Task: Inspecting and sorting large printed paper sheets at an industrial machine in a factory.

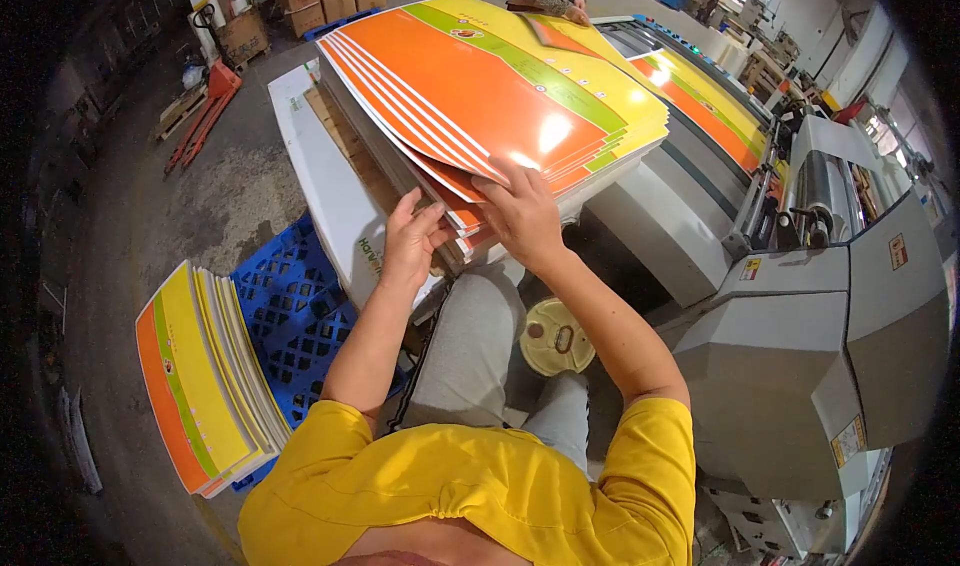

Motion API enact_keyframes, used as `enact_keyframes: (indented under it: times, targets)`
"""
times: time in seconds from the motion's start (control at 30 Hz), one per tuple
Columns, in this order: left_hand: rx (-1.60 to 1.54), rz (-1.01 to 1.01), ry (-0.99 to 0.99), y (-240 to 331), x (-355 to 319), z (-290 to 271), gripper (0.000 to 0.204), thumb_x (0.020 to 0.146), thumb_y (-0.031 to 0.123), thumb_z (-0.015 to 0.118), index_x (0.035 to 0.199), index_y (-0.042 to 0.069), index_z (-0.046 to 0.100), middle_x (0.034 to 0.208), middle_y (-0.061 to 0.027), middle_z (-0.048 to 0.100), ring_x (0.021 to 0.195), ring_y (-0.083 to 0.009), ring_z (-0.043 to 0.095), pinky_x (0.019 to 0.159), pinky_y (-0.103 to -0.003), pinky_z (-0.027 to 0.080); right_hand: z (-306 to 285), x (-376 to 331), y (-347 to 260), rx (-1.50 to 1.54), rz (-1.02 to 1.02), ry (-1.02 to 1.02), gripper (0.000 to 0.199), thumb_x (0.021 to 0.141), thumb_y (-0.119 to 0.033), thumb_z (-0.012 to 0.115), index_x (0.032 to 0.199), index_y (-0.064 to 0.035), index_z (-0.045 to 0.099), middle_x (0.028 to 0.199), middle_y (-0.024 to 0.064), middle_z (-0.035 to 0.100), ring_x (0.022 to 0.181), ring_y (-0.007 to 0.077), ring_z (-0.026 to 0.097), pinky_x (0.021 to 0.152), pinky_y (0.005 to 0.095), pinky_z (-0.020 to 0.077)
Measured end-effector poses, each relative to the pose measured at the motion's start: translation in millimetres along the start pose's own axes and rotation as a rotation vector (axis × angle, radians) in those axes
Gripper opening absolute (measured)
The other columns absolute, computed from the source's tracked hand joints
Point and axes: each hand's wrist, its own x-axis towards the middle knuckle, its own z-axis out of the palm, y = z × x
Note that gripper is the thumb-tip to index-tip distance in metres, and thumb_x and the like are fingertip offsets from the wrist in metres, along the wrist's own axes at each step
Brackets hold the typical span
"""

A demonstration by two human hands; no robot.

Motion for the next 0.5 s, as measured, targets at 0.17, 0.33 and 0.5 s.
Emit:
enact_keyframes:
  times: [0.17, 0.33, 0.5]
  targets:
    - [0.145, 0.15, 0.144, -10, -4, 13, 0.059, 0.082, 0.014, 0.061, 0.129, 0.0, 0.029, 0.091, -0.007, 0.053, 0.078, -0.0128, 0.054, 0.061, -0.025, 0.047, 10, 15, 5, 0.278, 0.251, -0.017, 0.022, 0.082, -0.022, 0.057, 0.094, -0.0052, 0.063, 0.094, 0.0115, 0.06, 0.085, 0.0328, 0.054, 0.077, 0.0373, 0.0439]
    - [0.221, 0.132, -0.007, -19, -5, 0, 0.02, 0.088, 0.02, 0.054, 0.083, 0.001, 0.057, 0.08, -0.0002, 0.054, 0.071, -0.0072, 0.049, 0.062, -0.023, 0.039, -2, 52, 19, 1.051, 0.817, 0.21, 0.033, 0.089, -0.029, 0.05, 0.096, 0.0016, 0.06, 0.075, 0.0108, 0.06, 0.069, 0.02, 0.056, 0.066, 0.0335, 0.0442]
    - [0.483, 0.248, -0.11, -22, -10, 0, 0.013, 0.084, 0.009, 0.053, 0.077, -0.001, 0.058, 0.076, 0.0019, 0.048, 0.071, -0.0073, 0.045, 0.065, -0.022, 0.036, 4, 21, 7, 0.286, 0.09, 0.052, 0.017, 0.082, -0.012, 0.056, 0.095, -0.005, 0.064, 0.096, 0.0111, 0.062, 0.086, 0.0323, 0.056, 0.075, 0.0374, 0.0442]
